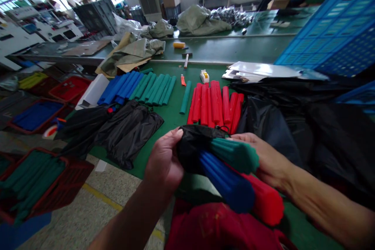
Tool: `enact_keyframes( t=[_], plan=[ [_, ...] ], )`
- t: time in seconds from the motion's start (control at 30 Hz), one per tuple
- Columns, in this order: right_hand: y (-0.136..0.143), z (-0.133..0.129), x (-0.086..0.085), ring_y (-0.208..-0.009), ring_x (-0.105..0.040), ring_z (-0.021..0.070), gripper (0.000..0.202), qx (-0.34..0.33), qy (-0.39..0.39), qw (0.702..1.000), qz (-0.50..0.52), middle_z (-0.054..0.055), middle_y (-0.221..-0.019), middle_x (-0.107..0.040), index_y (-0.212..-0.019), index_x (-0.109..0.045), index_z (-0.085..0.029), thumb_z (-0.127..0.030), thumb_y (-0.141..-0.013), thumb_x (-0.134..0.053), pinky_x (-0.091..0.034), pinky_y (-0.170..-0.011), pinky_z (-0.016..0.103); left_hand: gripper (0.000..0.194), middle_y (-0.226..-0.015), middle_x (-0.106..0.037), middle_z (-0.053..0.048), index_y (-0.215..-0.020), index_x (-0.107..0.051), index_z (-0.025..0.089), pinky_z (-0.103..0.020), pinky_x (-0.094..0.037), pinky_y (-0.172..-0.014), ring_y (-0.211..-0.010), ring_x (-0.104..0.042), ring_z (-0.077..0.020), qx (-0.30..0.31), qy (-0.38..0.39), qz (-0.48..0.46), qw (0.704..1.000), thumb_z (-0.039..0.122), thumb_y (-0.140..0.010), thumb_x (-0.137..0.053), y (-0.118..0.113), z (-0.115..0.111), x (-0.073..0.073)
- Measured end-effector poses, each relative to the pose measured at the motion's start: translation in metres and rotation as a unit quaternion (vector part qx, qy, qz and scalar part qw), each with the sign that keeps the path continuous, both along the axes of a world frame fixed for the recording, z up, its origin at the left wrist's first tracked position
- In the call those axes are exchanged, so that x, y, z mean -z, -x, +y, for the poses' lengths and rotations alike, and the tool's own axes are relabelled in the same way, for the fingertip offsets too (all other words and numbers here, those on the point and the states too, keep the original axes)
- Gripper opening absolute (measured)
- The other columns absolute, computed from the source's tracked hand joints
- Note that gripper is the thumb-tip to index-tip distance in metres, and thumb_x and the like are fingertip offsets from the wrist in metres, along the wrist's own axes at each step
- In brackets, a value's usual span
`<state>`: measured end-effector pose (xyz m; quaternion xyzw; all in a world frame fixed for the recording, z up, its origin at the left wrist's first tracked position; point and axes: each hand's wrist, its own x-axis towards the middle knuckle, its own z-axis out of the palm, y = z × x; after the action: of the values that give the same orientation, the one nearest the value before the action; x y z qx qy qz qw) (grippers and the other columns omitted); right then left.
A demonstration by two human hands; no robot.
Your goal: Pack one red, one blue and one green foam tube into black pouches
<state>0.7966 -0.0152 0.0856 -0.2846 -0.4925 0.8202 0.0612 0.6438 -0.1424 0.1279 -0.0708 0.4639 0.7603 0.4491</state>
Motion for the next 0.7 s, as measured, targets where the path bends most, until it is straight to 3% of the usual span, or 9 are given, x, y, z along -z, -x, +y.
enact_keyframes(
  t=[0.07,0.17,0.23,0.33,0.43,0.53,0.6,0.7],
  plan=[
    [0.0,0.002,-0.02,-0.03,-0.021,0.0036,0.037,0.019,-0.018,0.999,-0.036,-0.007,-0.035,-0.037,-0.053,-0.047,-0.019,-0.042,-0.072,-0.068,-0.02,-0.032,0.019,0.006,-0.067,-0.064,-0.001,-0.075,-0.061,0.012,-0.031,-0.054,-0.073,-0.064,-0.063,-0.0131,-0.01,0.029,0.006,1.0,0.008,-0.073,-0.058,-0.001,-0.005,-0.002],
    [-0.002,0.002,-0.033,-0.029,-0.019,0.0034,0.04,0.015,-0.064,0.995,-0.07,-0.007,-0.034,-0.033,-0.051,-0.045,-0.019,-0.045,-0.069,-0.07,-0.015,-0.03,0.018,0.005,-0.065,-0.065,-0.003,-0.074,-0.061,0.012,-0.03,-0.053,-0.067,-0.06,-0.062,-0.0141,0.016,0.055,-0.019,0.998,0.009,-0.071,-0.06,-0.006,-0.012,0.006],
    [-0.006,0.0,-0.034,-0.032,-0.022,0.0038,0.037,0.022,-0.067,0.997,-0.033,-0.007,-0.037,-0.035,-0.054,-0.047,-0.019,-0.043,-0.07,-0.07,-0.017,-0.031,0.018,0.009,-0.067,-0.066,-0.003,-0.08,-0.062,0.013,-0.029,-0.052,-0.066,-0.062,-0.063,-0.0146,0.037,0.035,-0.008,0.999,0.013,-0.07,-0.063,-0.011,-0.018,0.012],
    [-0.016,-0.009,-0.026,-0.033,-0.019,0.0037,0.042,0.016,-0.005,0.999,-0.033,-0.008,-0.039,-0.031,-0.052,-0.043,-0.02,-0.047,-0.074,-0.066,-0.017,-0.033,0.02,0.018,-0.064,-0.064,-0.001,-0.078,-0.061,0.015,-0.027,-0.051,-0.063,-0.058,-0.06,-0.0133,0.05,0.045,0.019,0.998,0.018,-0.063,-0.071,-0.018,-0.032,0.019],
    [-0.026,-0.018,-0.02,-0.038,-0.016,0.0037,0.043,-0.015,-0.084,0.993,-0.084,-0.008,-0.043,-0.029,-0.055,-0.042,-0.019,-0.049,-0.076,-0.065,-0.012,-0.035,0.02,0.025,-0.065,-0.063,0.0,-0.078,-0.059,0.016,-0.025,-0.048,-0.058,-0.056,-0.058,-0.0122,0.093,0.046,0.048,0.993,0.026,-0.062,-0.075,-0.018,-0.043,0.02],
    [-0.028,-0.026,-0.02,-0.044,-0.022,0.0045,0.041,-0.02,-0.198,0.978,-0.055,-0.007,-0.051,-0.033,-0.061,-0.045,-0.018,-0.05,-0.076,-0.066,-0.015,-0.038,0.019,0.031,-0.07,-0.062,0.0,-0.085,-0.059,0.019,-0.022,-0.046,-0.056,-0.061,-0.058,-0.0123,0.104,0.035,0.166,0.98,0.038,-0.066,-0.074,-0.008,-0.049,0.023],
    [-0.026,-0.032,-0.021,-0.041,-0.023,0.0048,0.046,0.002,-0.172,0.984,-0.056,-0.008,-0.048,-0.032,-0.061,-0.041,-0.019,-0.058,-0.078,-0.06,-0.018,-0.037,0.02,0.034,-0.068,-0.061,0.001,-0.084,-0.058,0.019,-0.021,-0.045,-0.053,-0.058,-0.056,-0.0119,0.114,0.057,0.206,0.97,0.043,-0.065,-0.074,0.003,-0.051,0.028],
    [-0.021,-0.039,-0.025,-0.038,-0.019,0.0042,0.047,-0.001,-0.138,0.987,-0.081,-0.01,-0.045,-0.027,-0.059,-0.038,-0.02,-0.058,-0.079,-0.058,-0.015,-0.035,0.02,0.038,-0.061,-0.057,0.003,-0.083,-0.058,0.019,-0.022,-0.042,-0.049,-0.054,-0.053,-0.0122,0.195,0.07,0.215,0.955,0.045,-0.062,-0.075,0.019,-0.051,0.032]
  ],
)
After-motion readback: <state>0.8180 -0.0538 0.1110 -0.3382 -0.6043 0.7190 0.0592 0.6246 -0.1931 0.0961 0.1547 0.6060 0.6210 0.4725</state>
